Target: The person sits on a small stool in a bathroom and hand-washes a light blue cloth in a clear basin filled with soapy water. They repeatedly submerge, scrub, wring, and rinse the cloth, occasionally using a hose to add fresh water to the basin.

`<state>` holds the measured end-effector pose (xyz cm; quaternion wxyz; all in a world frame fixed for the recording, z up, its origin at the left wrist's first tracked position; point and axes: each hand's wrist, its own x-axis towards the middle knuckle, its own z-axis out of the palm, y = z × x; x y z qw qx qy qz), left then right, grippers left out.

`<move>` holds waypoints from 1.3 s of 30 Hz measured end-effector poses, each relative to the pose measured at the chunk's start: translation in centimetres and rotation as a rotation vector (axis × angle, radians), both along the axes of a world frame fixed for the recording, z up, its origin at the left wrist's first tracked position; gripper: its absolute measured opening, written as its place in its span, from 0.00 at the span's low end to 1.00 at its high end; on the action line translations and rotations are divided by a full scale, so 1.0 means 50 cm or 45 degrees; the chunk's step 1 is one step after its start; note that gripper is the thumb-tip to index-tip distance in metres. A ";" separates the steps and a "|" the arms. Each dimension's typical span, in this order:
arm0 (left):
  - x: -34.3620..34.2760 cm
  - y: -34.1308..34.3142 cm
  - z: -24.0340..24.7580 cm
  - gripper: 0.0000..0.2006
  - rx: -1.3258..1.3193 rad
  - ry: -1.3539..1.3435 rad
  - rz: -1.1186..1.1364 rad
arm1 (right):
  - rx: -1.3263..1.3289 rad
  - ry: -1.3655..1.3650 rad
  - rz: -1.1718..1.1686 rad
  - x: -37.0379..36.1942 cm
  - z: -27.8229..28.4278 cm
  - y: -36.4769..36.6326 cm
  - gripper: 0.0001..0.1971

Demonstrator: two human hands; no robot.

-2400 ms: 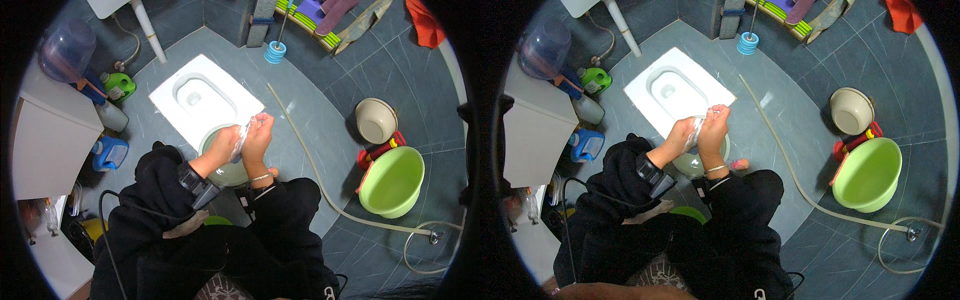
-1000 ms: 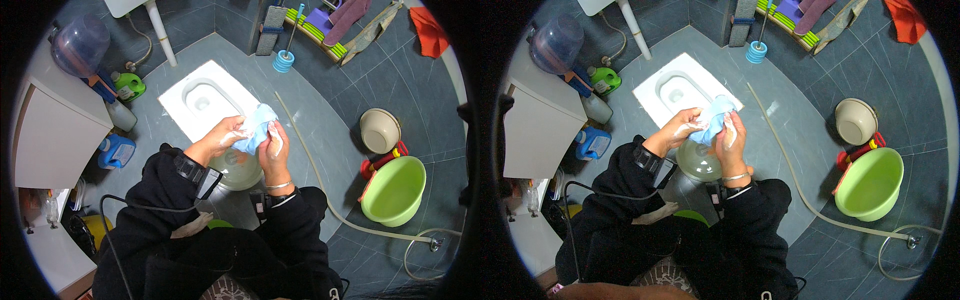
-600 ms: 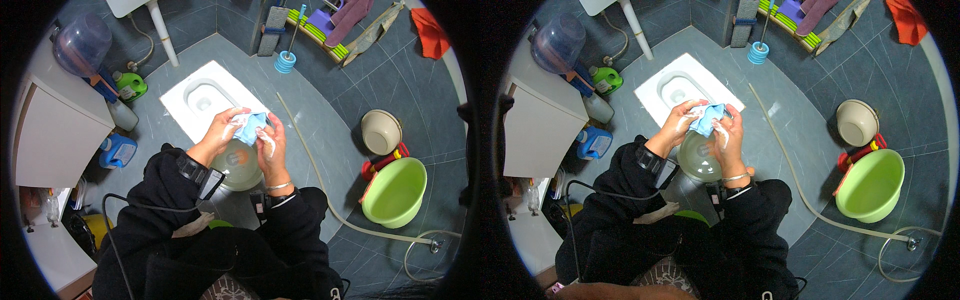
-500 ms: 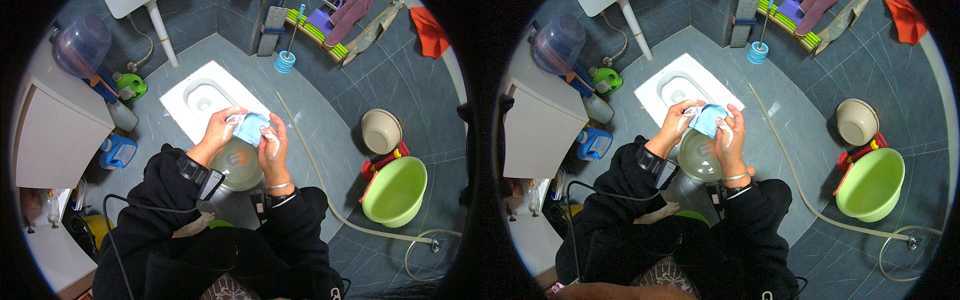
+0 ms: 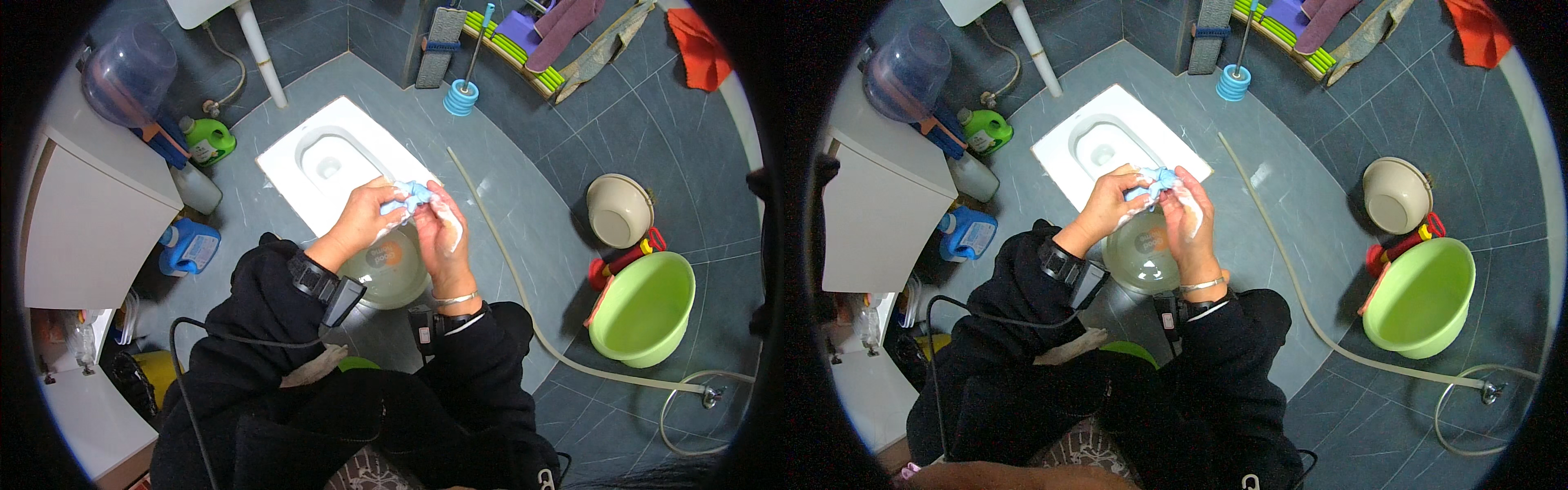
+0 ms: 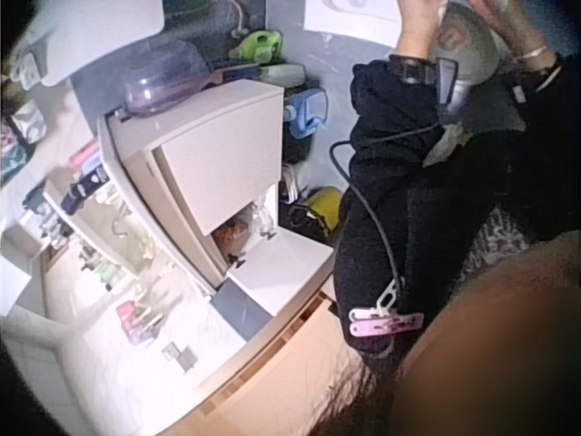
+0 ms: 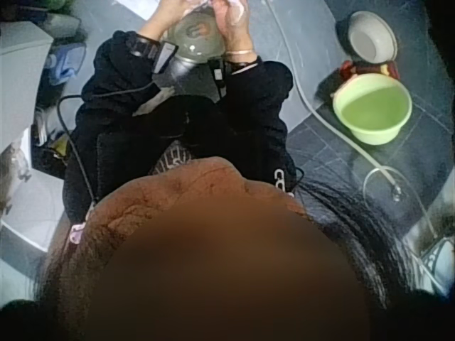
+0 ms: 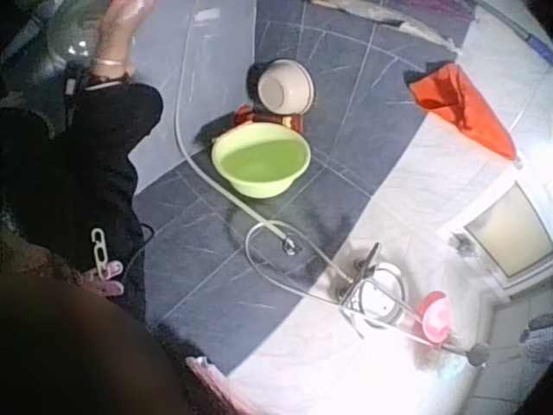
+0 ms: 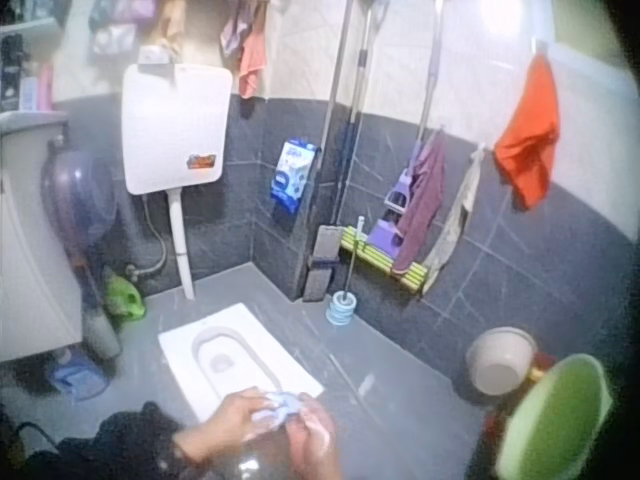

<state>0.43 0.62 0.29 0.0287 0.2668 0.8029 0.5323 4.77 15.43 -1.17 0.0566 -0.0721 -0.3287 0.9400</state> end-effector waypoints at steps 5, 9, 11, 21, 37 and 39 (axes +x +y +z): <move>-0.013 -0.006 -0.025 0.07 0.095 -0.306 -0.067 | 0.324 0.016 0.164 0.008 0.012 -0.015 0.26; -0.009 -0.002 -0.030 0.09 0.477 -0.789 -0.067 | 0.514 0.067 0.106 0.006 0.011 -0.022 0.26; -0.007 0.000 -0.036 0.11 0.615 -0.812 -0.068 | 0.532 0.123 0.055 0.002 0.007 -0.024 0.26; 0.002 0.023 -0.061 0.07 1.125 -1.151 0.118 | 1.725 -0.009 -0.292 0.011 -0.016 -0.013 0.24; -0.015 0.018 -0.051 0.18 -0.289 -0.189 0.381 | 0.304 -0.057 0.029 0.011 -0.010 -0.022 0.15; -0.011 0.023 -0.051 0.18 -0.157 -0.115 0.506 | 0.338 0.059 0.117 0.014 0.000 -0.030 0.16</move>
